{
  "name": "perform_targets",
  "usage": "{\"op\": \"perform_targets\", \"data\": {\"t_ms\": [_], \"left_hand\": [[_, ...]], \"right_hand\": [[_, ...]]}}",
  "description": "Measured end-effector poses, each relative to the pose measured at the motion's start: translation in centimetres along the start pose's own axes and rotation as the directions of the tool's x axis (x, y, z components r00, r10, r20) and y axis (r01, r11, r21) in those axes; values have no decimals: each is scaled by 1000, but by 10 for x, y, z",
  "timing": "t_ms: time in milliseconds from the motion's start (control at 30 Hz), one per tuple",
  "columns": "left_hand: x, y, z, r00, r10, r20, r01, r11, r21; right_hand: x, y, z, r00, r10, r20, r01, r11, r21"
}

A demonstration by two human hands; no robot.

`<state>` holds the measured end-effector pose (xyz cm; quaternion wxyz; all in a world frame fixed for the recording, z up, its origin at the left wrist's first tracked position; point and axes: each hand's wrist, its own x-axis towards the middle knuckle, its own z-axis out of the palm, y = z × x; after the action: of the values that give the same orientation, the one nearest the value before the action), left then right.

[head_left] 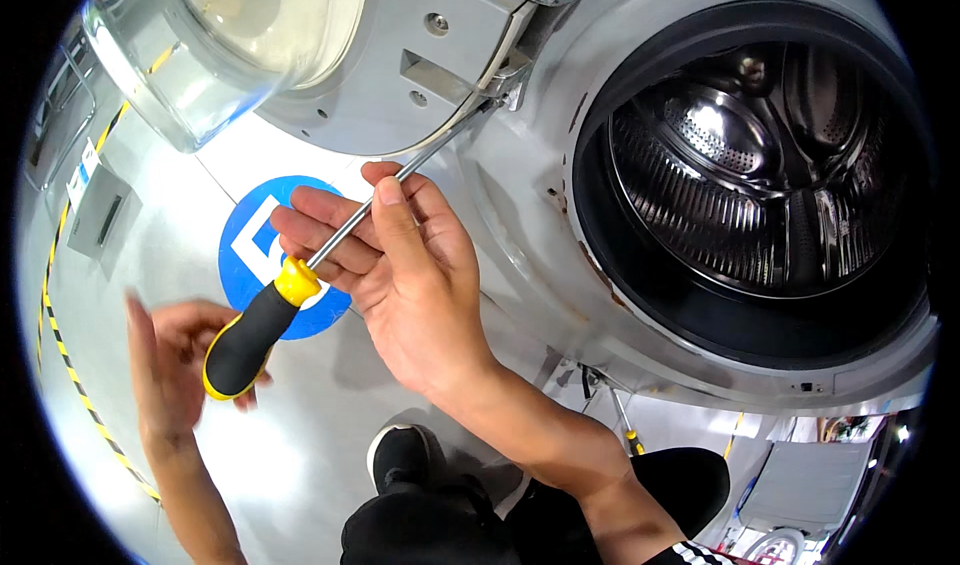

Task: The person unscrews the door hinge of a washing machine using a screwdriver, then lifts the door away and places it down, and finally begins working on a component near the bottom of the appliance.

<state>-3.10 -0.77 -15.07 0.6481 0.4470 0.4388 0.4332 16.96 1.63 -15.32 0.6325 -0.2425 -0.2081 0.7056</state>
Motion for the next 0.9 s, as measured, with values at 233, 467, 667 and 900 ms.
{"op": "perform_targets", "data": {"t_ms": [233,467,667,900], "left_hand": [[-34,13,35,954,194,-228,-99,922,373],[-32,-12,46,848,475,-235,-262,761,594],[-37,-2,49,975,39,-220,-61,993,-96],[-34,-25,47,754,656,-41,-378,484,789]], "right_hand": [[-1,-12,3,997,45,-57,-47,999,-23],[2,-13,-6,989,14,-150,-37,988,-150],[1,-19,0,989,45,-143,-56,996,-73],[1,-24,-4,988,24,-151,-50,984,-168]]}}
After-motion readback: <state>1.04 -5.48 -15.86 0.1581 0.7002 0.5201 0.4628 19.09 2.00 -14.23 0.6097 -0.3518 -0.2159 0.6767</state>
